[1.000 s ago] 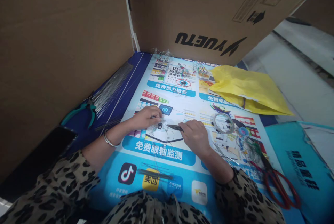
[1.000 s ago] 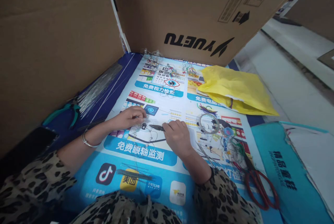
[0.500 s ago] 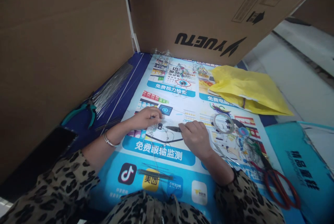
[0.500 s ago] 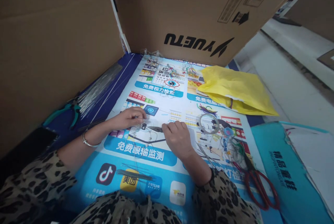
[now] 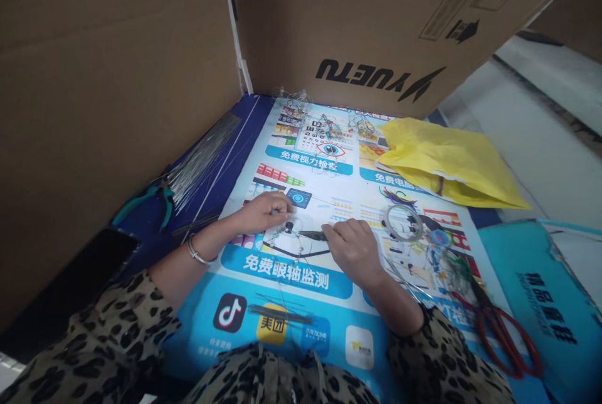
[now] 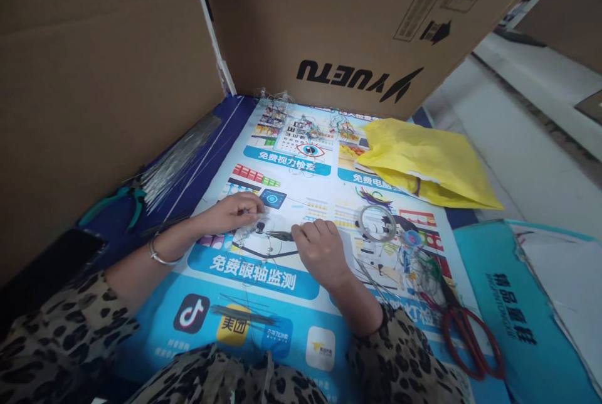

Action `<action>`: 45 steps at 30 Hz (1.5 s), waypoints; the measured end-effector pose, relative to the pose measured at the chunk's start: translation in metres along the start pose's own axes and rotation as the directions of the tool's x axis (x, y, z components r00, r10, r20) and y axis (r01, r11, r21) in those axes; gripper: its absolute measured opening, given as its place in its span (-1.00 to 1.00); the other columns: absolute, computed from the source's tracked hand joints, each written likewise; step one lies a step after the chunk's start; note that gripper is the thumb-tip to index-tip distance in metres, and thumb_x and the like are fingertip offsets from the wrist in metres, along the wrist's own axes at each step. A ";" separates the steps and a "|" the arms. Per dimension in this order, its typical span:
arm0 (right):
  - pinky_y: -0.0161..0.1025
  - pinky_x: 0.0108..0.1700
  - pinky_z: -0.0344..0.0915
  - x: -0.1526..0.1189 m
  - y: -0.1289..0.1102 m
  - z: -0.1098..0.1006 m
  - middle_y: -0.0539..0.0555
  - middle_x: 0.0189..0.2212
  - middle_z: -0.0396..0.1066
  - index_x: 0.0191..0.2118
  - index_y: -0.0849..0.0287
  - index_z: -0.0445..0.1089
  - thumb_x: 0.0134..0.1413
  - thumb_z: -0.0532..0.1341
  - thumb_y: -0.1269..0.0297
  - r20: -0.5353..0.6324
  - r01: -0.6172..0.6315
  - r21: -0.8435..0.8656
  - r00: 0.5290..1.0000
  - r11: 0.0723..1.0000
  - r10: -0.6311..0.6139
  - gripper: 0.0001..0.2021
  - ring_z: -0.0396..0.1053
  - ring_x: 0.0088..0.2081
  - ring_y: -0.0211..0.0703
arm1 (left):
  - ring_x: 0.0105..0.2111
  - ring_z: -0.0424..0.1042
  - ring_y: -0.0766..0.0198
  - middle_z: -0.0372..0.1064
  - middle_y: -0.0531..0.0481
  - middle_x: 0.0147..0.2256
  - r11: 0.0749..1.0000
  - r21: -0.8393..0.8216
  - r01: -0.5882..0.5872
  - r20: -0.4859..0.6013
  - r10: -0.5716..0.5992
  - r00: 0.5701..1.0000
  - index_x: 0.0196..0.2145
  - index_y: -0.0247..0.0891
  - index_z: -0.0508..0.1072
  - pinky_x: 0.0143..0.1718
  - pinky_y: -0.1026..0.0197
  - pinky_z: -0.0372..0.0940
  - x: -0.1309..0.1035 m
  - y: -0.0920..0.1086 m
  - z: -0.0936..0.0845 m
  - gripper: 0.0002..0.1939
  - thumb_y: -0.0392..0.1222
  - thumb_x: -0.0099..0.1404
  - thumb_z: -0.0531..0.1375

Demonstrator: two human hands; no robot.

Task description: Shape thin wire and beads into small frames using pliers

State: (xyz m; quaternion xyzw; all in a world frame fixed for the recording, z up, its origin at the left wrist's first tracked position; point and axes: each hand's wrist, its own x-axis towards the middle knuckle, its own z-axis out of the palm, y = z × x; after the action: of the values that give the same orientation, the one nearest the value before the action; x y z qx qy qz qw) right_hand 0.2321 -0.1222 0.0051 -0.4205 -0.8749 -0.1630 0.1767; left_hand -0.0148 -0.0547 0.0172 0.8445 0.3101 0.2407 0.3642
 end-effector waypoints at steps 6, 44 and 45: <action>-0.16 -0.30 -0.02 0.001 0.000 0.000 0.04 -0.48 0.31 -0.25 0.14 0.40 0.13 0.10 0.43 0.002 0.007 -0.028 1.000 1.000 -0.007 -0.85 0.13 -0.38 -0.19 | -0.32 0.33 0.31 0.37 -0.04 -0.33 0.998 -0.064 0.017 0.008 -0.016 1.000 -0.61 -0.30 0.22 -0.22 0.21 0.19 -0.001 0.001 -0.001 -0.71 -0.22 0.25 0.07; -0.15 -0.29 -0.03 0.003 -0.002 -0.011 0.04 -0.42 0.37 -0.16 0.21 0.36 0.13 0.12 0.45 -0.074 0.118 -0.166 0.989 0.979 -0.132 -0.83 0.14 -0.35 -0.19 | -0.30 0.34 0.33 0.34 -0.04 -0.30 0.967 -0.232 0.104 0.073 -0.089 0.993 -0.64 -0.33 0.22 -0.20 0.24 0.18 -0.003 0.004 -0.002 -0.71 -0.27 0.21 0.10; -0.15 -0.29 -0.03 0.003 -0.003 -0.011 0.05 -0.41 0.37 -0.16 0.22 0.36 0.12 0.12 0.45 -0.080 0.122 -0.175 0.987 0.977 -0.138 -0.83 0.14 -0.35 -0.19 | -0.30 0.34 0.33 0.34 -0.04 -0.30 0.966 -0.236 0.110 0.076 -0.095 0.993 -0.64 -0.33 0.21 -0.20 0.24 0.18 -0.003 0.004 -0.002 -0.71 -0.26 0.21 0.10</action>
State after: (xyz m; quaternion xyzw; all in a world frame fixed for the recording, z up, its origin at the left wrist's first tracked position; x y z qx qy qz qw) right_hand 0.2297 -0.1263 0.0161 -0.3677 -0.8745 -0.2671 0.1694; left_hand -0.0169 -0.0576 0.0213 0.7846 0.3101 0.2300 0.4852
